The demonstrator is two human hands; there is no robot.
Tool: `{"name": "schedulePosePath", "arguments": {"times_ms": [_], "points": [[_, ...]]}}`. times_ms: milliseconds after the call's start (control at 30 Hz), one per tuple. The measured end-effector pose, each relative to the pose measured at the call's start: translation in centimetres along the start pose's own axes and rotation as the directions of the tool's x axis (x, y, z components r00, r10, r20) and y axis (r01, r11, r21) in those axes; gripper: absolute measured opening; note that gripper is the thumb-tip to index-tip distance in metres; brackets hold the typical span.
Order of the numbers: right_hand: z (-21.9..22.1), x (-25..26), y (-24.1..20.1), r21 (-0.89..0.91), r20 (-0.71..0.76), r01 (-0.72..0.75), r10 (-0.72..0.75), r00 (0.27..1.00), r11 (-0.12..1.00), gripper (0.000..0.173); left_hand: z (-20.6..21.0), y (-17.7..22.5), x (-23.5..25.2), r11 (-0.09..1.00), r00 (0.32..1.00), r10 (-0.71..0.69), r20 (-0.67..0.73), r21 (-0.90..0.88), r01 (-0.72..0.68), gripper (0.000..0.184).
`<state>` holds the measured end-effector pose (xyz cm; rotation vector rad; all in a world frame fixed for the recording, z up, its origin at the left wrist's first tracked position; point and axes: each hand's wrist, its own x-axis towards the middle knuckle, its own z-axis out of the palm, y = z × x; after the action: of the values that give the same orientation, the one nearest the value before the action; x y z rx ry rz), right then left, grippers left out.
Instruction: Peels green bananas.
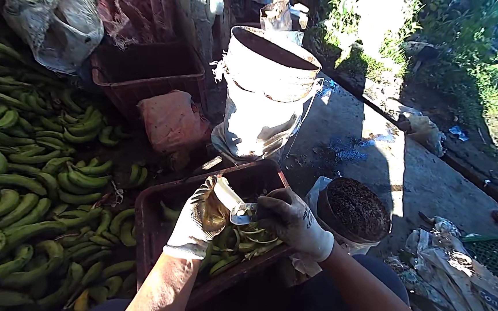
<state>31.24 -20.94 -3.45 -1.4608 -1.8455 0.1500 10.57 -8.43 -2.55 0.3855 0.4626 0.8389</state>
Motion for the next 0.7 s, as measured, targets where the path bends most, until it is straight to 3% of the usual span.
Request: {"name": "schedulePosePath", "arguments": {"times_ms": [167, 267, 367, 500, 633, 700], "points": [[0.5, 0.0, -0.8, -0.042, -0.016, 0.027, -0.028, 0.999, 0.999, 0.040, 0.6, -0.7, -0.5, 0.993, 0.997, -0.048, -0.063, 0.103, 0.055, 0.038], [1.0, 0.7, 0.8, -0.020, -0.081, -0.164, 0.162, 0.983, 0.986, 0.038, 0.7, -0.9, -1.4, 0.973, 0.991, -0.092, 0.095, 0.220, 0.070, 0.034], [-0.4, 1.6, 2.1, 0.027, -0.147, -0.324, 0.324, 0.934, 0.946, 0.040, 0.7, -1.3, -1.1, 0.960, 0.985, -0.097, 0.140, 0.276, 0.055, 0.030], [-1.2, 0.9, 0.7, 0.050, -0.128, -0.188, 0.193, 0.973, 0.981, 0.042, 0.2, -0.4, -0.5, 0.992, 0.996, -0.077, 0.034, 0.105, 0.074, 0.032], [-0.5, -0.2, -0.8, -0.096, 0.006, 0.029, -0.028, 1.000, 0.995, 0.040, 0.5, 0.0, -0.4, 0.986, 0.996, -0.053, -0.076, 0.154, 0.064, 0.034], [0.1, -0.2, -1.0, -0.165, 0.021, 0.060, -0.058, 0.998, 0.984, 0.039, 0.3, -0.1, -0.5, 0.980, 0.995, -0.074, -0.065, 0.183, 0.085, 0.035]]}}
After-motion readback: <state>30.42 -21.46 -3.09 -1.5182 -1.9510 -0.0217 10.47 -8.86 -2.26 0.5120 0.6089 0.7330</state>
